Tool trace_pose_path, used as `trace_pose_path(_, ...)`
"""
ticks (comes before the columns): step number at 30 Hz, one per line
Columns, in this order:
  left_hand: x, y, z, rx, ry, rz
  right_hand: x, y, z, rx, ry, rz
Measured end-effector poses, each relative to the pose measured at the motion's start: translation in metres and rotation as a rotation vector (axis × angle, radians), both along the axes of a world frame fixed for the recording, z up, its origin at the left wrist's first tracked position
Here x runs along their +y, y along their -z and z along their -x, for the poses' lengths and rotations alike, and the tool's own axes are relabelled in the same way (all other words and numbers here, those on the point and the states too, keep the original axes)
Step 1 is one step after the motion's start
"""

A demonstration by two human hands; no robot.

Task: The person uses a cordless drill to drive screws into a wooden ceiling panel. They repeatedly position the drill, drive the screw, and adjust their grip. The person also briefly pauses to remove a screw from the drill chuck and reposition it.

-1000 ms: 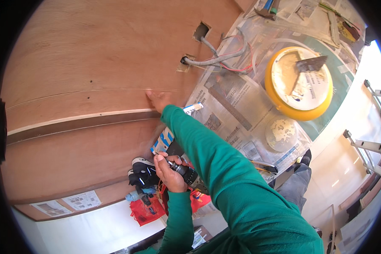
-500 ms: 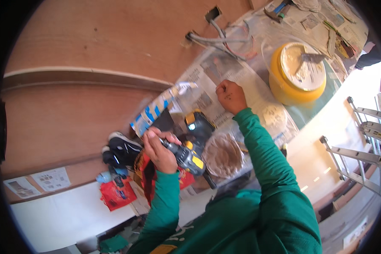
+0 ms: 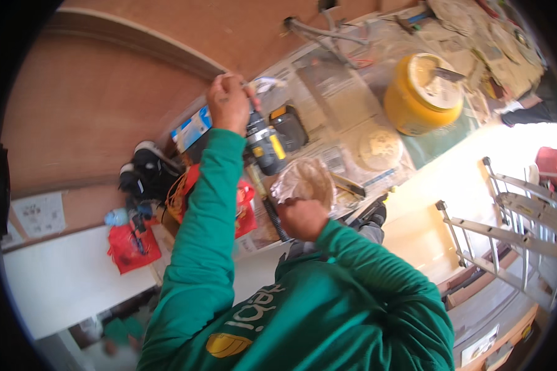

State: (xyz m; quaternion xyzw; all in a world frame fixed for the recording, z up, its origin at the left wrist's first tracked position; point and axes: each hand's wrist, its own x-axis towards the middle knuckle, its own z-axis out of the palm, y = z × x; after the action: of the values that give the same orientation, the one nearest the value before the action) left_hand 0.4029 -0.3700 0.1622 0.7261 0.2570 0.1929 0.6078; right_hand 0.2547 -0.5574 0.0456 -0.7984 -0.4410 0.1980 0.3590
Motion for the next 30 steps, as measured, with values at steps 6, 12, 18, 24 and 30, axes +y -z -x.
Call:
trace_pose_path(6,0.019,0.005,-0.013,0.185,0.064,-0.094,-0.056,0.009,-0.016,-0.212,0.467,0.004)
trace_pose_path(12,0.03,0.007,-0.019,0.285,0.106,-0.121,-0.095,0.018,-0.043,-0.214,0.616,0.035)
trace_pose_path(18,0.079,0.069,-0.048,0.11,0.11,-1.096,-0.075,0.034,-0.032,-0.237,0.481,-0.051)
trace_pose_path(24,0.047,0.056,-0.057,0.171,-0.098,-0.521,-0.059,0.031,-0.085,-0.274,0.635,-0.105)
trace_pose_path(30,0.085,0.061,-0.045,0.315,-0.079,-0.324,0.006,0.058,-0.181,-0.285,0.722,0.032)
